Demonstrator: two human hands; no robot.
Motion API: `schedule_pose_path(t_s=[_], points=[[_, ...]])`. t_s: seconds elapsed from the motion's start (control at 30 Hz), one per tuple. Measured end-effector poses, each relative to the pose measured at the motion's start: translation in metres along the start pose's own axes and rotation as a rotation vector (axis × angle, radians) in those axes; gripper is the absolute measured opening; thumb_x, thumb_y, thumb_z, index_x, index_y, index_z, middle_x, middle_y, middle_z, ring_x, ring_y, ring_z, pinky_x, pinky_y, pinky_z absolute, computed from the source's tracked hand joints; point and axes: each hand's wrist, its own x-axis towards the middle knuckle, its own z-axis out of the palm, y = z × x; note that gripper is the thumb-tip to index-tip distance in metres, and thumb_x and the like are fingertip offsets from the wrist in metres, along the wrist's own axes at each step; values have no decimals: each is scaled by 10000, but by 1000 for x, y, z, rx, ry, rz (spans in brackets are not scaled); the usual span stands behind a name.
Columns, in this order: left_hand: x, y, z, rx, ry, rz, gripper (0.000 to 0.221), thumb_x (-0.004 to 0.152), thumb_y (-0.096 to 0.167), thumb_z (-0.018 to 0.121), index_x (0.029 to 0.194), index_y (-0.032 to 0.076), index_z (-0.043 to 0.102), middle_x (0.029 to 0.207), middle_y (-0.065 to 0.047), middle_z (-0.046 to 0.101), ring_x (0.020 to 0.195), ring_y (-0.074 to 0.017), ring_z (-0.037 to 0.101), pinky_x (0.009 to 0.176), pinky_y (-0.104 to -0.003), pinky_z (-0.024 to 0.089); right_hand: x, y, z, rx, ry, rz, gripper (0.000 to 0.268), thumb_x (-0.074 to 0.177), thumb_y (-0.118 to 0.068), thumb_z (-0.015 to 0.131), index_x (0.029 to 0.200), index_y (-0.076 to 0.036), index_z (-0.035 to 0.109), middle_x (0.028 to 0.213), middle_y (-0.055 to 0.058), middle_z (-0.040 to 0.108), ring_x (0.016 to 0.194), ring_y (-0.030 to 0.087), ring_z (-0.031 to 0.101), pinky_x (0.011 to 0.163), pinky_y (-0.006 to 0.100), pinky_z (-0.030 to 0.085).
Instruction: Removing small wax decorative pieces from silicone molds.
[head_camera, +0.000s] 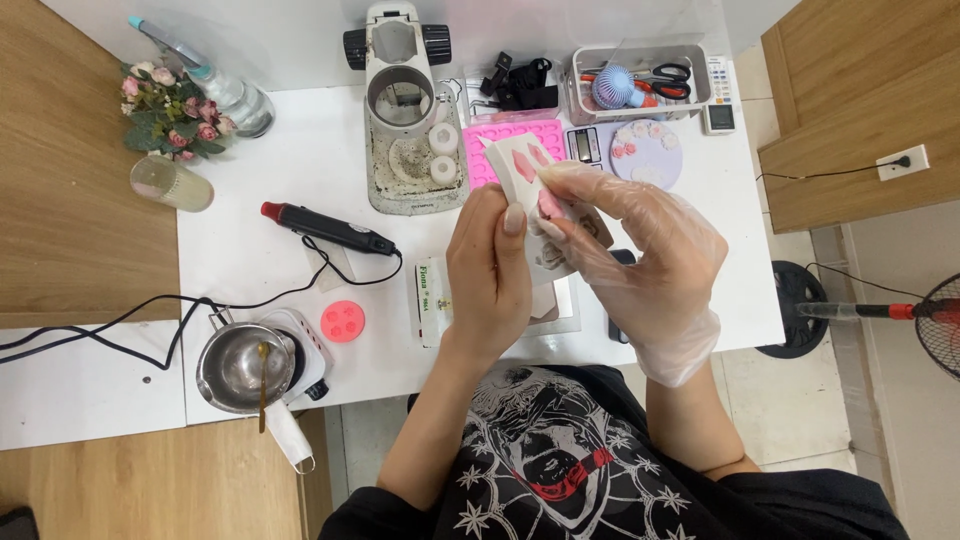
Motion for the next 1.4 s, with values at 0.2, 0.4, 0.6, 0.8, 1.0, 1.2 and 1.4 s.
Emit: schedule_pose_path(t_s=[0.2, 0.4, 0.6, 0.8, 1.0, 1.2, 1.4], points=[[0, 5, 4, -7, 17, -90, 304, 1171, 215, 396, 969, -1, 466, 844, -71, 416, 765, -178, 409, 721, -325, 396, 3, 4, -1, 38, 48, 12, 272, 985, 26, 853, 1201, 1, 690, 1125, 95, 760, 990, 159, 752, 892, 258, 606], [-4, 6, 11, -148, 21, -331, 369, 1161, 283, 372, 902, 32, 451, 735, 22, 353, 693, -78, 316, 623, -277, 313, 2, 4, 1, 91, 106, 62, 221, 987, 55, 836, 1156, 14, 699, 1106, 119, 751, 986, 167, 732, 873, 254, 612], [-4, 7, 13, -176, 1, -387, 396, 1153, 320, 354, 934, 29, 506, 746, 42, 405, 712, -58, 353, 634, -265, 343, -6, 19, -1, 554, 260, 423, 144, 994, 34, 765, 1130, 24, 719, 1084, 133, 762, 970, 169, 744, 859, 295, 635], [-7, -2, 23, -221, -10, -453, 419, 1148, 332, 335, 969, 20, 550, 751, 46, 435, 712, -46, 365, 636, -248, 345, -13, 58, -12, 727, 356, 606, 131, 1009, 1, 730, 1131, 47, 728, 1056, 146, 763, 911, 158, 714, 829, 298, 597], [-15, -17, 35, -213, -45, -496, 408, 1153, 320, 345, 968, 17, 547, 762, 59, 410, 711, -43, 337, 632, -244, 328, -25, 94, -22, 757, 389, 691, 114, 997, 3, 719, 1101, 48, 715, 999, 141, 758, 853, 158, 704, 764, 285, 580], [-21, -27, 44, -105, -41, -575, 420, 1148, 333, 362, 992, 6, 575, 774, 58, 434, 722, -40, 359, 632, -231, 328, -29, 144, -39, 779, 471, 895, 151, 974, -49, 704, 1103, 28, 724, 984, 126, 768, 824, 138, 703, 765, 255, 576], [-41, -41, 41, -28, 41, -638, 442, 1141, 350, 354, 1104, -11, 607, 855, 39, 531, 775, -45, 429, 680, -212, 383, -71, 271, -11, 624, 505, 983, 201, 948, -108, 751, 1103, 19, 744, 945, 84, 769, 777, 102, 675, 735, 230, 526]])
